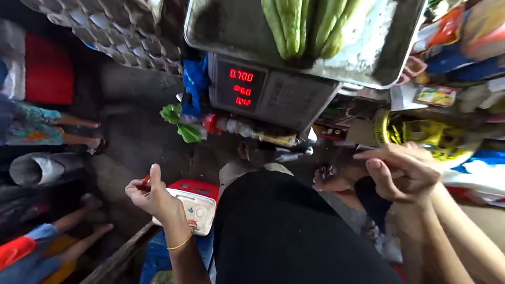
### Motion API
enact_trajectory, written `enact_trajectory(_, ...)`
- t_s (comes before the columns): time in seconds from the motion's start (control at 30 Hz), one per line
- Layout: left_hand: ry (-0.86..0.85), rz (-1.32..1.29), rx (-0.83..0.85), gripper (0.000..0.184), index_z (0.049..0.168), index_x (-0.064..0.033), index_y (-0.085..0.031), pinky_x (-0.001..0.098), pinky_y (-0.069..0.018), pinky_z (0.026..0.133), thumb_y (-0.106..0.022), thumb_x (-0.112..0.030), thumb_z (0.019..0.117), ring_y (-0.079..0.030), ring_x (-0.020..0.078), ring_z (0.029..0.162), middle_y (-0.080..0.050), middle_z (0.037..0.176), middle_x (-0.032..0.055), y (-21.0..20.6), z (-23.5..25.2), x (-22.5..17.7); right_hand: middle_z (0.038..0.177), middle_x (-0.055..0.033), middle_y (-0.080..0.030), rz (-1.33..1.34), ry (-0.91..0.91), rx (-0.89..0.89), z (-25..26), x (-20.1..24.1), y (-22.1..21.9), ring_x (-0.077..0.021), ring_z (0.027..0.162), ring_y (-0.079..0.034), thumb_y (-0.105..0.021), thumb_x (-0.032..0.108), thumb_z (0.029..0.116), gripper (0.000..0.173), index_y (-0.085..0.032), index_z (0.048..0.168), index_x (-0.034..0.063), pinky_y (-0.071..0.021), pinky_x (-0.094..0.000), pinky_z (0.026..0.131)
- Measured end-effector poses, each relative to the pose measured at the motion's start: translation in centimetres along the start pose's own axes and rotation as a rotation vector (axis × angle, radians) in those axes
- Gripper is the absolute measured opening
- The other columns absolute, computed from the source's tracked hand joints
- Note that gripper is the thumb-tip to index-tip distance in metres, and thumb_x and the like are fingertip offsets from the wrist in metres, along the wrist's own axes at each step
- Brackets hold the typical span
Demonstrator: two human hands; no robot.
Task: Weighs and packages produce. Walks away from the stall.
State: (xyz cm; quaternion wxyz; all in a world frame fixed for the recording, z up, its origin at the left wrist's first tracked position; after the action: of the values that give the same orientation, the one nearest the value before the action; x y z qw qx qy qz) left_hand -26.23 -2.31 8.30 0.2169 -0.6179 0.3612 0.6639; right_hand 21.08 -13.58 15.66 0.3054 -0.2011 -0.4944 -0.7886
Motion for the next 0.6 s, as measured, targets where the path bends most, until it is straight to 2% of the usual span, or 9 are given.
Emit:
enact_trajectory(0.07,0.018,0.047,0.023,0.019,0.102,-0.0101,-0.046,0.016,-0.0437,0.053,-0.064,-0.013,0.0992,-0.046,-0.0005,0.057,-0.048,0.078,-0.0061,1.4,-4.4,1.6,0.072,-0.0094,-0.066,-0.117,0.051,0.013,-0.8,-0.6,0.7,-0.0126,0.067,-0.062,-0.053,0.03,0.1056,0.038,-0.071,0.09,0.0003,-0.052,-0.0287,0.062)
enact_trajectory(0.17,0.128,-0.035,0.131,0.009,0.109,-0.0114,-0.047,0.0154,-0.0441,0.05,-0.042,-0.019,0.1094,-0.046,-0.0005,0.05,-0.045,0.067,-0.01,3.9,-11.2,5.0,0.072,-0.0171,-0.067,-0.199,0.007,-0.021,-2.7,-2.0,1.6,-0.0181,0.065,-0.065,-0.054,0.023,0.1053,0.039,-0.07,0.085,-0.0062,-0.053,-0.0318,0.062)
enact_trajectory(0.23,0.289,-0.167,0.198,0.035,0.104,-0.0138,-0.055,0.0171,-0.0468,0.048,-0.022,-0.024,0.111,-0.051,0.0013,0.049,-0.051,0.06,-0.0109,5.5,-16.1,7.7,0.073,-0.014,-0.066,-0.123,-0.151,0.006,-4.9,-2.8,1.6,-0.0121,0.062,-0.061,-0.049,0.02,0.1076,0.037,-0.071,0.093,-0.0059,-0.0518,-0.027,0.061)
enact_trajectory(0.27,0.385,-0.204,0.209,0.041,0.103,-0.0132,-0.058,0.0187,-0.0479,0.049,-0.019,-0.023,0.1097,-0.052,0.0024,0.05,-0.053,0.059,-0.0102,6.3,-18.5,8.9,0.072,-0.0108,-0.063,-0.062,-0.267,0.04,-6.4,-3.1,1.0,-0.0093,0.059,-0.056,-0.044,0.021,0.1099,0.039,-0.07,0.097,-0.0046,-0.0495,-0.0246,0.057)
enact_trajectory(0.33,0.565,-0.209,0.232,0.03,0.106,-0.012,-0.057,0.0187,-0.0488,0.055,-0.027,-0.016,0.1089,-0.052,0.0022,0.053,-0.052,0.064,-0.0092,8.0,-22.5,10.9,0.069,-0.008,-0.056,0.055,-0.526,0.171,-10.4,-4.4,-1.5,-0.0127,0.052,-0.052,-0.035,0.031,0.1132,0.044,-0.066,0.106,0.0008,-0.0476,-0.029,0.049)
enact_trajectory(0.37,0.617,-0.204,0.244,0.023,0.107,-0.0108,-0.057,0.0181,-0.0494,0.057,-0.034,-0.011,0.1076,-0.052,0.0026,0.055,-0.053,0.069,-0.0075,8.4,-23.9,11.7,0.075,-0.0113,-0.06,0.095,-0.621,0.265,-12.6,-5.5,-3.2,-0.0194,0.058,-0.057,-0.035,0.035,0.1128,0.044,-0.066,0.113,0.0024,-0.0522,-0.0381,0.054)
enact_trajectory(0.47,0.655,-0.145,0.36,0.017,0.116,-0.0073,-0.057,0.0252,-0.056,0.076,-0.042,-0.013,0.1094,-0.062,0.0059,0.078,-0.062,0.092,-0.0024,9.7,-26.9,14.7,0.094,-0.0159,-0.071,0.121,-0.634,0.532,-19.6,-7.7,-9.1,-0.0292,0.08,-0.069,-0.057,0.027,0.1052,0.028,-0.067,0.119,0.0046,-0.0584,-0.0527,0.074)
enact_trajectory(0.53,0.654,-0.126,0.453,0.023,0.128,-0.0038,-0.052,0.0305,-0.0563,0.083,-0.042,-0.008,0.1079,-0.064,0.0087,0.088,-0.062,0.101,0.0005,10.4,-28.6,18.0,0.1,-0.0164,-0.073,0.106,-0.668,0.768,-23.4,-8.2,-13.2,-0.0299,0.088,-0.072,-0.069,0.02,0.0984,0.029,-0.068,0.122,0.0034,-0.059,-0.0539,0.083)
enact_trajectory(0.6,0.674,-0.05,0.533,0.035,0.138,0.0016,-0.047,0.0349,-0.0574,0.084,-0.05,-0.002,0.1031,-0.066,0.0149,0.091,-0.063,0.109,0.0094,11.3,-30.6,22.4,0.108,-0.0183,-0.071,0.102,-0.716,0.95,-28.1,-9.0,-17.1,-0.0301,0.093,-0.071,-0.073,0.016,0.094,0.034,-0.067,0.125,0.0023,-0.0595,-0.0512,0.086)
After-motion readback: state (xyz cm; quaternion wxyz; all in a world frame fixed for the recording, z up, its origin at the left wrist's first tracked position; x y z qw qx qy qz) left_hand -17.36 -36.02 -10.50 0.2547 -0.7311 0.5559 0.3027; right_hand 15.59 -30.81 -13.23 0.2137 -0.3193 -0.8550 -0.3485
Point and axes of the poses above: each hand's wrist, its own z-axis towards the middle knuckle, its own y-axis out of the back of the hand, x = y × z, the point moved 4 cm from there along z, towards the middle knuckle
